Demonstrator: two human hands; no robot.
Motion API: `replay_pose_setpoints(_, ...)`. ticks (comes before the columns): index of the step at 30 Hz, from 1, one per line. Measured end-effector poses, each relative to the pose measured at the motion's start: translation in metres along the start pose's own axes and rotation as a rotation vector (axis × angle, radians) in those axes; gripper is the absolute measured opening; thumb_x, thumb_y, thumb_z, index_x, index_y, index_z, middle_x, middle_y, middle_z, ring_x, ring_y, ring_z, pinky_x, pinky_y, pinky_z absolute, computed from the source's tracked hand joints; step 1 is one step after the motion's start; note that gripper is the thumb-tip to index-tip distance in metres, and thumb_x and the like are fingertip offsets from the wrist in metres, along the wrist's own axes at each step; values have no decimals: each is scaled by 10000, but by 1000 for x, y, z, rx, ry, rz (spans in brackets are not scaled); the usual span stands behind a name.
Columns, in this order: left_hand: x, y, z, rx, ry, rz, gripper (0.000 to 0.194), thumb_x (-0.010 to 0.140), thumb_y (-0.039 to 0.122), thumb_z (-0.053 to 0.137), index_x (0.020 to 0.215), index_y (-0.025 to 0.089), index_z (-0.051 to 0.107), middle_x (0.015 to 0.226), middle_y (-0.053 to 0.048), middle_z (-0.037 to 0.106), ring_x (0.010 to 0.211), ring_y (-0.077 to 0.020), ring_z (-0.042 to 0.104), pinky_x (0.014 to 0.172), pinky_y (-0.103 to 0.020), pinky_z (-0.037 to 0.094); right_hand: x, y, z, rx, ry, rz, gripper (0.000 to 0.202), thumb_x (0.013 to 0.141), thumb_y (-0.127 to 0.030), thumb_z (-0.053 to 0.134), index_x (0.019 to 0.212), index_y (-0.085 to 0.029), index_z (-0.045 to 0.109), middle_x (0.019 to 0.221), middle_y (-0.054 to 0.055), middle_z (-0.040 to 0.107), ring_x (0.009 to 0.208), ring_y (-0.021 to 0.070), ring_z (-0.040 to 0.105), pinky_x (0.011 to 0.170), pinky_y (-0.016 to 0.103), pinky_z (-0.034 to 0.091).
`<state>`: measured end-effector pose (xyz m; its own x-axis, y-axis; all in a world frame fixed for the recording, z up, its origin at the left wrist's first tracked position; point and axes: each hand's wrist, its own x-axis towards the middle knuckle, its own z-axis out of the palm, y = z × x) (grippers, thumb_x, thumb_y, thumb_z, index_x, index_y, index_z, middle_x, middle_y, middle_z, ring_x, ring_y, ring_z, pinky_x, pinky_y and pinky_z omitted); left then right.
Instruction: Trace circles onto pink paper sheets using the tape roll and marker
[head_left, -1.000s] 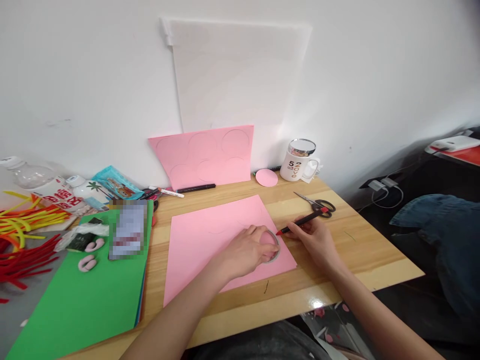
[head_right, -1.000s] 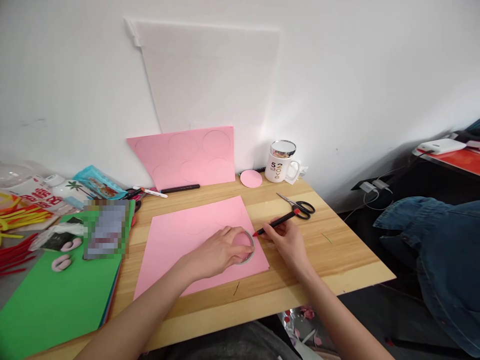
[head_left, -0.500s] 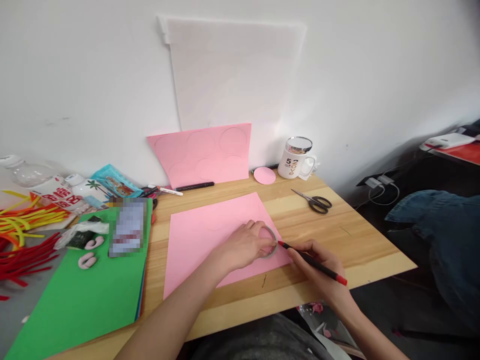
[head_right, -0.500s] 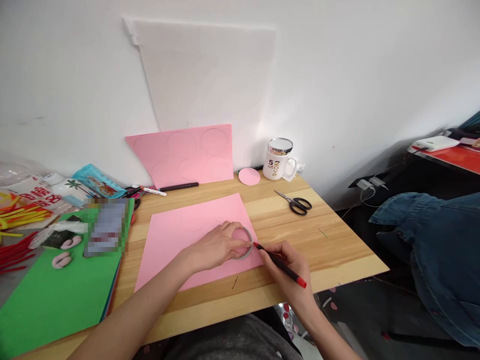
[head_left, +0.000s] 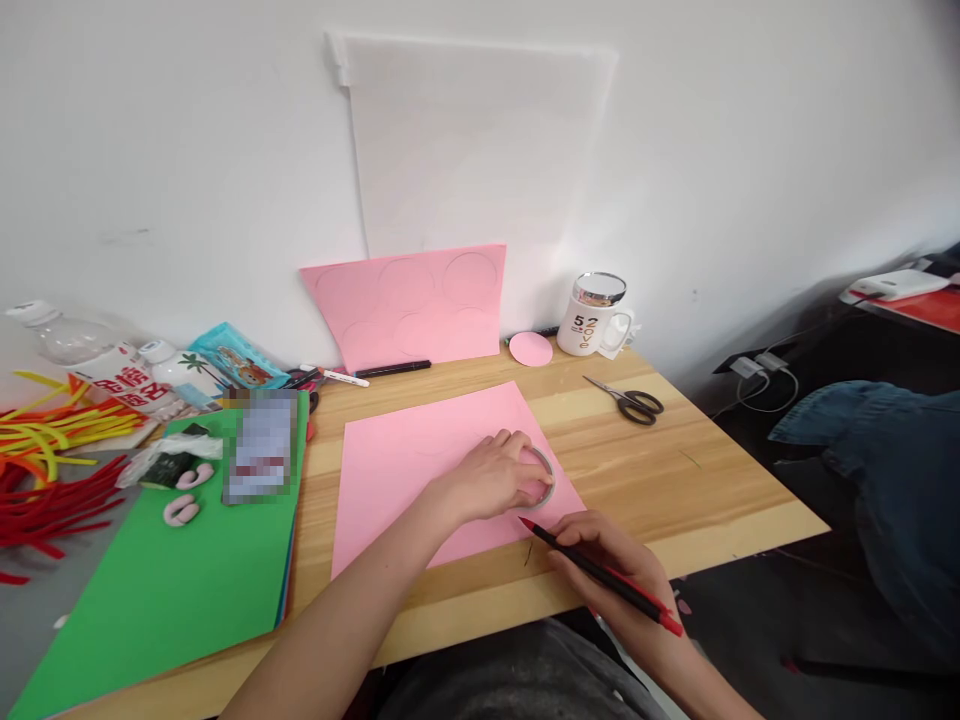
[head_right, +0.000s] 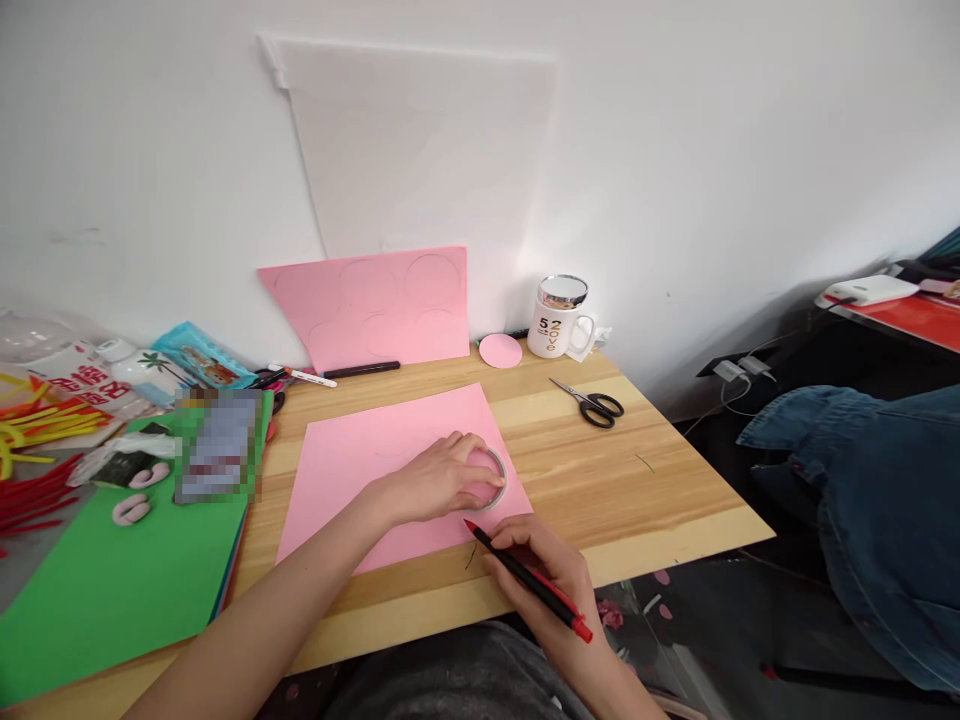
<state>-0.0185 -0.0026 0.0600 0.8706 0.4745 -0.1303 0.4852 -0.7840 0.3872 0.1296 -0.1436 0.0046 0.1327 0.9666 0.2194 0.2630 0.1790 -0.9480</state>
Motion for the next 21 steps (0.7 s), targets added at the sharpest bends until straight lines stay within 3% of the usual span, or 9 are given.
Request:
replay_pose_setpoints(10,1,1,-3,7,-34,-17,196,902,316,551,1070,318,653,1119,-49,502,1029,-219,443,911,-354,385,6,-3,4,-74,-136,-41,122,882,-310,566,832,-224,636,928,88,663,891,213,647,768,292,527)
replay_pose_setpoints(21,4,0,-1,7,-54,-9,155,912,298,543,1014,293,659,1104,-57,502,1026,-228,441,912,-361,372,11,1,-13,-97,-96,-5,98,839,-313,617,779,-241,647,888,56,687,843,207,668,736,279,543)
